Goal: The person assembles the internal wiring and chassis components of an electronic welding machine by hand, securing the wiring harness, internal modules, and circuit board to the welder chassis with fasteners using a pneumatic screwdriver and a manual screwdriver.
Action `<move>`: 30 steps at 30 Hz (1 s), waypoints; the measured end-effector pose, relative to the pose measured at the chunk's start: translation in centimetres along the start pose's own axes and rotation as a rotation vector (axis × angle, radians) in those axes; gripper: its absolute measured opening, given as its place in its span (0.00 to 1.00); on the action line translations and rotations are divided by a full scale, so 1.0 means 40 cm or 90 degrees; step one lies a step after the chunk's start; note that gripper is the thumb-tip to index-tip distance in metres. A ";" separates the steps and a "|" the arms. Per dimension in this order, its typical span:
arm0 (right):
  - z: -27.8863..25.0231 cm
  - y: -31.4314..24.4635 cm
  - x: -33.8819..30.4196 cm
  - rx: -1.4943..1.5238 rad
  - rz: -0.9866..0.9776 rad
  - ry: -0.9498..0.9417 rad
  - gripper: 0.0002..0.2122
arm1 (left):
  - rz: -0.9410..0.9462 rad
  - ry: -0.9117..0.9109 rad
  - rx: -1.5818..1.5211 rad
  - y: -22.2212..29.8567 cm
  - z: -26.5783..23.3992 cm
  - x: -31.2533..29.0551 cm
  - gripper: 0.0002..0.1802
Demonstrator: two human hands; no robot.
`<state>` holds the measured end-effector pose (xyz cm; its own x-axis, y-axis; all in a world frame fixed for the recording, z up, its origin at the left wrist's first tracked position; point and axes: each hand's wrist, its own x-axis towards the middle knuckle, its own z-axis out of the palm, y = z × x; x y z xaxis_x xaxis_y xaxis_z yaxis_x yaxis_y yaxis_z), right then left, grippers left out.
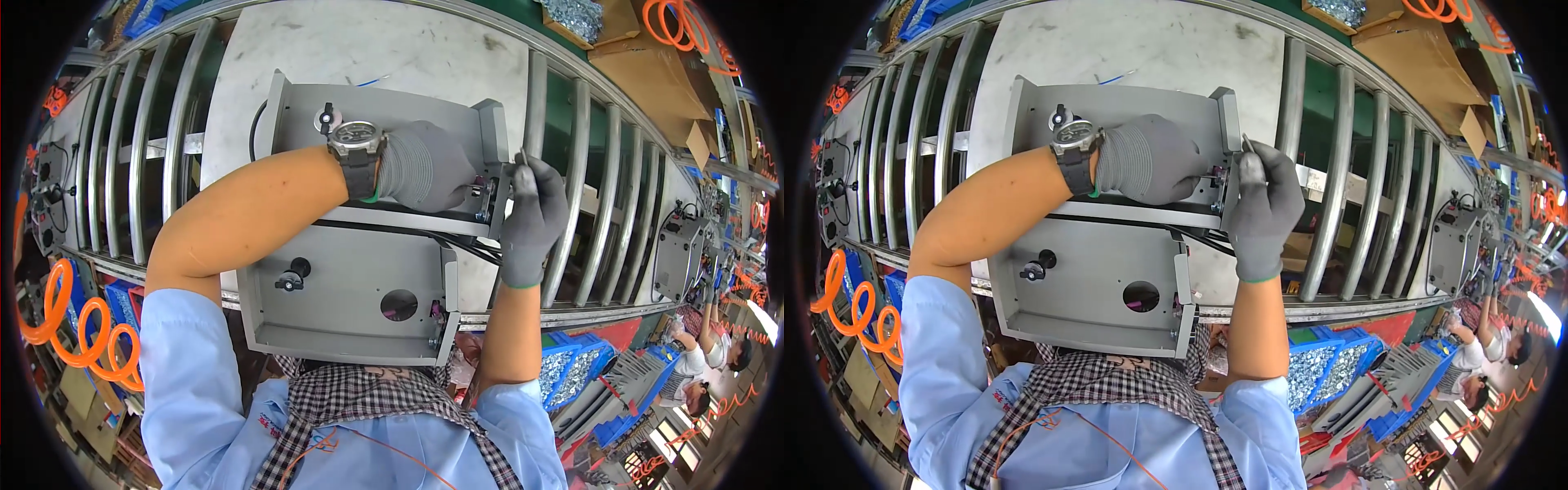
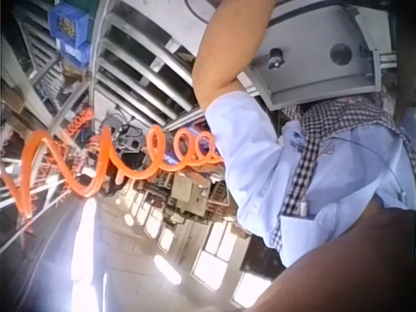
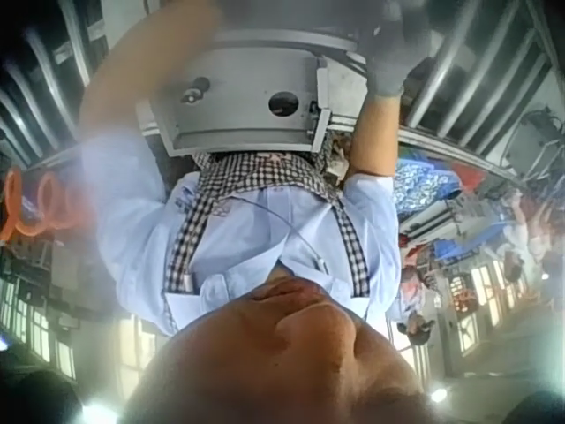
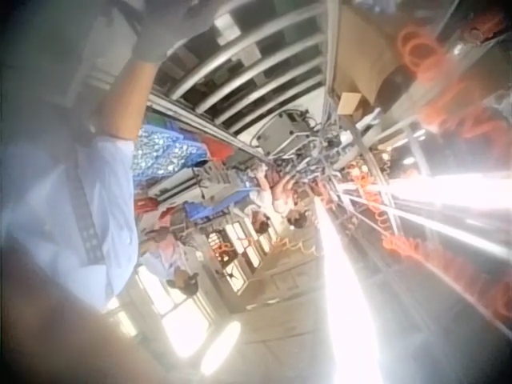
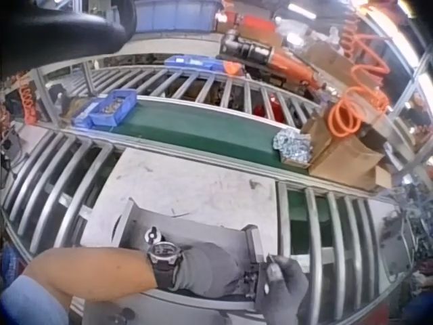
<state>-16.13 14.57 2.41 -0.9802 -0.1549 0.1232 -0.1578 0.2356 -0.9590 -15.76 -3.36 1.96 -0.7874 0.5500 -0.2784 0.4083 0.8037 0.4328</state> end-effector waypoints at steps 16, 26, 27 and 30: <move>0.037 0.019 0.023 -0.158 -0.140 0.023 0.07 | 0.009 0.061 -0.055 -0.029 0.025 0.008 0.16; 0.040 0.070 0.014 -0.153 -0.085 0.014 0.09 | -0.026 0.080 -0.067 -0.020 0.014 0.022 0.13; 0.041 0.084 0.022 -0.151 -0.100 0.021 0.09 | -0.036 0.096 -0.077 -0.023 0.009 0.025 0.16; 0.025 0.086 -0.016 -0.119 -0.123 0.038 0.09 | -0.042 0.139 -0.071 -0.041 -0.009 0.018 0.17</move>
<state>-15.91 14.52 -1.25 -0.9341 -0.1585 0.3198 -0.3567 0.3816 -0.8527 -17.17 -4.35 1.38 -0.8967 0.4250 -0.1234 0.3084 0.8000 0.5146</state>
